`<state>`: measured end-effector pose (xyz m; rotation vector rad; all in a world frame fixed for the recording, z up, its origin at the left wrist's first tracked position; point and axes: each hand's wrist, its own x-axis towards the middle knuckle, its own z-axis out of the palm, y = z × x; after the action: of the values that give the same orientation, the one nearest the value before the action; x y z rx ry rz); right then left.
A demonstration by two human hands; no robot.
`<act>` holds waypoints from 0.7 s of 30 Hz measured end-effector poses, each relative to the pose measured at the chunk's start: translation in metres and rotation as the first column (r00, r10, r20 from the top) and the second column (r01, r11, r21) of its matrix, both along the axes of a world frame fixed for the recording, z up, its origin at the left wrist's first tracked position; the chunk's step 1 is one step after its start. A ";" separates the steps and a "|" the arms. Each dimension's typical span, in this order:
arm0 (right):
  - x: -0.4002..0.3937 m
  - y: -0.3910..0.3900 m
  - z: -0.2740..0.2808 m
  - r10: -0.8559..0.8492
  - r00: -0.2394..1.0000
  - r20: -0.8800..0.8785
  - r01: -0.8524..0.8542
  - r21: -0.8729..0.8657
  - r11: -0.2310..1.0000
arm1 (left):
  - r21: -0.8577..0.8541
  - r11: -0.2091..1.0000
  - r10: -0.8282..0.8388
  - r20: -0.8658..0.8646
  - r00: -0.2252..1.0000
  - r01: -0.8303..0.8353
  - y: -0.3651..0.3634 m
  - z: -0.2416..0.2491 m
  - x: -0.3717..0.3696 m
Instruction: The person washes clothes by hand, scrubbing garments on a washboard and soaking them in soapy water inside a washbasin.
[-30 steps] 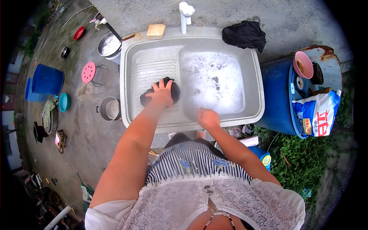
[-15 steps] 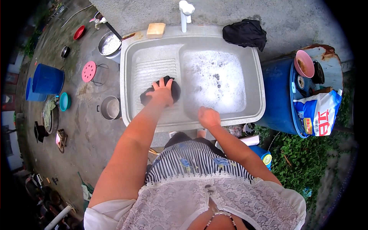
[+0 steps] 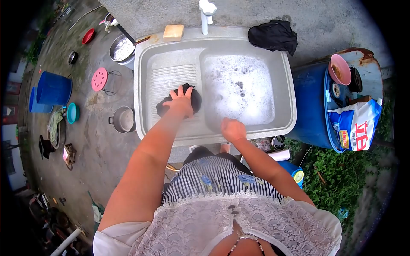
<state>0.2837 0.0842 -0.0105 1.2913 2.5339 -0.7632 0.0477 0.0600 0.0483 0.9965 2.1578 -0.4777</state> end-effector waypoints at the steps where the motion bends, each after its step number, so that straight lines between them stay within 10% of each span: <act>1: 0.000 0.000 0.001 0.006 1.000 -0.002 -0.006 0.001 1.000 | -0.002 1.000 0.000 -0.001 1.000 0.000 0.000 -0.001 0.000; 21: -0.006 -0.002 0.004 -0.028 0.998 0.052 0.029 -0.012 1.000 | -0.005 1.000 0.010 0.014 1.000 -0.010 -0.001 0.008 -0.001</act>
<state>0.2781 0.0827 -0.0064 1.3282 2.4710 -0.7408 0.0468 0.0589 0.0562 0.9830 2.1467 -0.4697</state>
